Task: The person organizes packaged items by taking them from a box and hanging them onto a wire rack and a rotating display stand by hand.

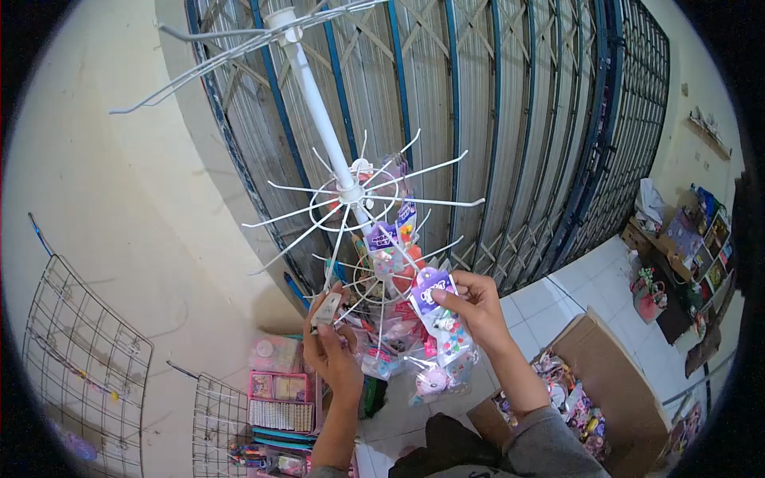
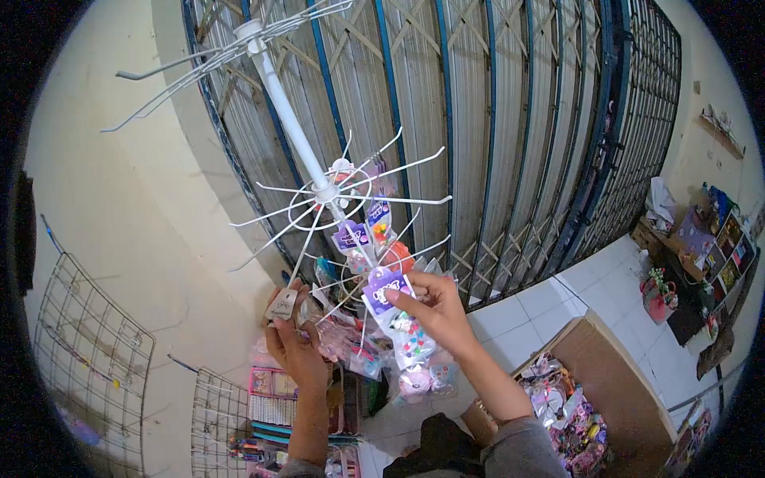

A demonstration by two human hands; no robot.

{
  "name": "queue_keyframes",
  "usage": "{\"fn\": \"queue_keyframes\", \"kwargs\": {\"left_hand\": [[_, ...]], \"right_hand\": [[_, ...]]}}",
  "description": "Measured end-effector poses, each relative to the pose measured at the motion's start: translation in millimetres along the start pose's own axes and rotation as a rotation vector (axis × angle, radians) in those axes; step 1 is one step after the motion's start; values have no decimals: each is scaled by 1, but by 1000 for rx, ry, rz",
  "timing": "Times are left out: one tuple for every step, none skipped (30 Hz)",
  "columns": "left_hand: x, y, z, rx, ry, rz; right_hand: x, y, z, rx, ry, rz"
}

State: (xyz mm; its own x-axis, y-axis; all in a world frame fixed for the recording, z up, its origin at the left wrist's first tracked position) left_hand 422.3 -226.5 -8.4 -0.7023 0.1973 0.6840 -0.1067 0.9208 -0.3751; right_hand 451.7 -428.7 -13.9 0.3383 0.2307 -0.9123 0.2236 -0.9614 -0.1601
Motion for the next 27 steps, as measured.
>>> {"fn": "queue_keyframes", "kwargs": {"left_hand": [[-2, -1, 0, -14, 56, 5], [-2, 0, -1, 6, 81, 0], [1, 0, 0, 6, 81, -3], [1, -2, 1, -18, 119, 3], [0, -5, 1, -46, 151, 5], [2, -4, 1, -20, 149, -23], [5, -6, 1, -18, 131, -33], [5, -7, 3, -23, 157, -29], [4, -6, 5, -23, 181, -22], [4, -5, 6, 2, 183, 2], [5, -1, 8, 23, 172, -3], [0, 1, 10, 22, 199, -10], [-4, 1, 8, 18, 220, -15], [-1, 2, 8, 68, 189, -23], [-1, 4, 9, 81, 181, -29], [-4, 3, 9, 59, 200, -36], [-6, 0, 7, 32, 216, -40], [-4, 1, 7, 46, 189, -19], [-3, 1, 8, 45, 184, -25], [-5, 0, 8, 43, 188, -23], [-7, 0, 9, 41, 196, -22], [-10, 0, 10, 36, 196, -26], [-14, 4, 13, 69, 201, -11], [-18, 9, 15, 101, 209, 1], [-18, 9, 17, 93, 213, -5], [-16, 9, 20, 108, 225, 20], [-14, 10, 22, 125, 240, 46]], "right_hand": [[0, 0, 0, 3, -1, -7], [-1, 0, 0, 11, 0, 38], [-5, 1, 1, 14, 2, 86], [-10, 0, 2, 41, 7, 82], [-9, 2, 0, 35, 14, 74], [-4, 3, -2, 0, 28, 108], [-1, 3, -6, -39, 51, 143], [3, 2, -7, -48, 47, 156], [5, -1, -8, -67, 57, 145], [6, -3, -11, -64, 62, 119], [10, -5, -11, -63, 54, 94], [15, -4, -17, -54, 103, 95], [21, -5, -24, -78, 103, 96], [26, -5, -31, -99, 100, 104], [32, -6, -36, -115, 94, 110], [36, -8, -43, -148, 115, 101], [37, -10, -51, -157, 126, 96], [35, -9, -57, -125, 172, 120], [36, -7, -62, -90, 213, 144], [36, -9, -70, -96, 239, 164], [38, -8, -75, -94, 241, 159], [41, -7, -82, -83, 242, 168], [41, -7, -86, -70, 239, 177], [43, -6, -90, -41, 251, 207], [50, -4, -96, -32, 250, 201], [52, -3, -100, -23, 277, 244], [54, -2, -102, -13, 301, 290]]}}
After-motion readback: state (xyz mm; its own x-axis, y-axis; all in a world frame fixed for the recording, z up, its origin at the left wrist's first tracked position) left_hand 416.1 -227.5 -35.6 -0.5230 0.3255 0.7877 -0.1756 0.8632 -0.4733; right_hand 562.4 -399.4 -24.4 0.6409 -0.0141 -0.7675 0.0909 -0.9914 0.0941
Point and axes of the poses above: each hand's wrist, its own z-axis away from the middle knuckle, its own y-axis out of the back of the hand, x = y × z, the point moved 10 cm from there along -z, towards the middle knuckle, and after that the axes turned 4 degrees about -x, right-handed, at the moved point
